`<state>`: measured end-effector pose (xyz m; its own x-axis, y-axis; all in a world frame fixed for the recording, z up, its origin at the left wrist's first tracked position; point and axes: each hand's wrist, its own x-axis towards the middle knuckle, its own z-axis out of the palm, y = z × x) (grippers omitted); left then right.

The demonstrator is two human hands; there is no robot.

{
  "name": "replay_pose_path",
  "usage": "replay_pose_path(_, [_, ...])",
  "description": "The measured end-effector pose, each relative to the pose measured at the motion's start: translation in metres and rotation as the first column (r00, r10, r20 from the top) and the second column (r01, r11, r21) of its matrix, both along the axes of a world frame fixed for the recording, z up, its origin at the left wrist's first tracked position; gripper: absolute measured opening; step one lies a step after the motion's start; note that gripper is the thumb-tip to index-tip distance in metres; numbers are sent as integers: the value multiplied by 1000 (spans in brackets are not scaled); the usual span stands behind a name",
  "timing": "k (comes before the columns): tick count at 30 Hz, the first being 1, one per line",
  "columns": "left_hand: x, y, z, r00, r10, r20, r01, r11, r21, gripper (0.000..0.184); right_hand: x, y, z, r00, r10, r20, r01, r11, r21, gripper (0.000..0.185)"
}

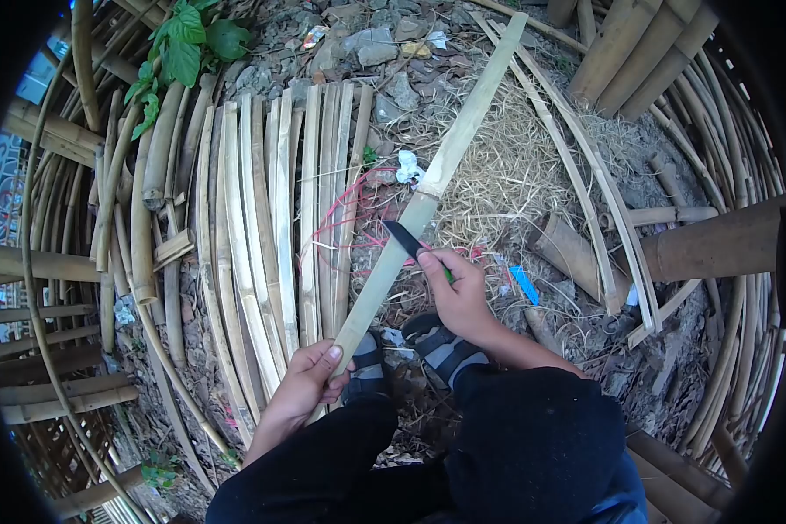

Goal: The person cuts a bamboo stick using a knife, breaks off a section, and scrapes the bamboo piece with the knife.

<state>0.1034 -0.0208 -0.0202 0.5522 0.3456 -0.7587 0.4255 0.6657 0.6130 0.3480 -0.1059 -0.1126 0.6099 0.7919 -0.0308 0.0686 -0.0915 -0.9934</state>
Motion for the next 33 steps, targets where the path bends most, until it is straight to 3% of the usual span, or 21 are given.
replay_pose_path(3, [2,-1,2,1000,-27,-9,27,999,44,33,18,4,12,989,-78,124,83,996,-30,25])
replay_pose_path(7, [4,-2,3,998,-35,-52,39,995,88,32,22,3,22,970,-15,242,32,997,-64,26])
replay_pose_path(14, [5,-2,1,997,-33,-74,40,994,103,31,13,3,28,961,-16,277,26,999,-33,25])
replay_pose_path(17, [5,-2,2,996,-41,-79,49,994,98,31,14,3,33,975,0,222,36,987,-156,26])
replay_pose_path(20, [5,-2,1,995,-43,-95,53,993,106,32,10,2,22,938,-41,344,42,999,5,27])
replay_pose_path(22, [4,-3,0,995,-41,-90,51,993,109,32,13,2,31,972,-8,236,37,992,-120,26])
replay_pose_path(26, [4,-3,0,996,-50,-71,58,990,129,31,16,4,27,963,-3,269,51,984,-170,26])
replay_pose_path(28, [4,-3,-1,996,-53,-66,61,989,134,31,4,2,16,938,-41,343,28,999,41,26])
replay_pose_path(29, [3,-3,-2,997,-53,-64,61,989,136,31,9,3,19,939,-39,342,26,999,42,26])
replay_pose_path(31, [3,-4,-1,996,-46,-76,55,990,128,31,20,4,29,955,4,296,54,981,-185,27])
replay_pose_path(33, [4,-3,-2,996,-45,-80,55,991,125,31,11,1,22,954,5,299,35,991,-126,28])
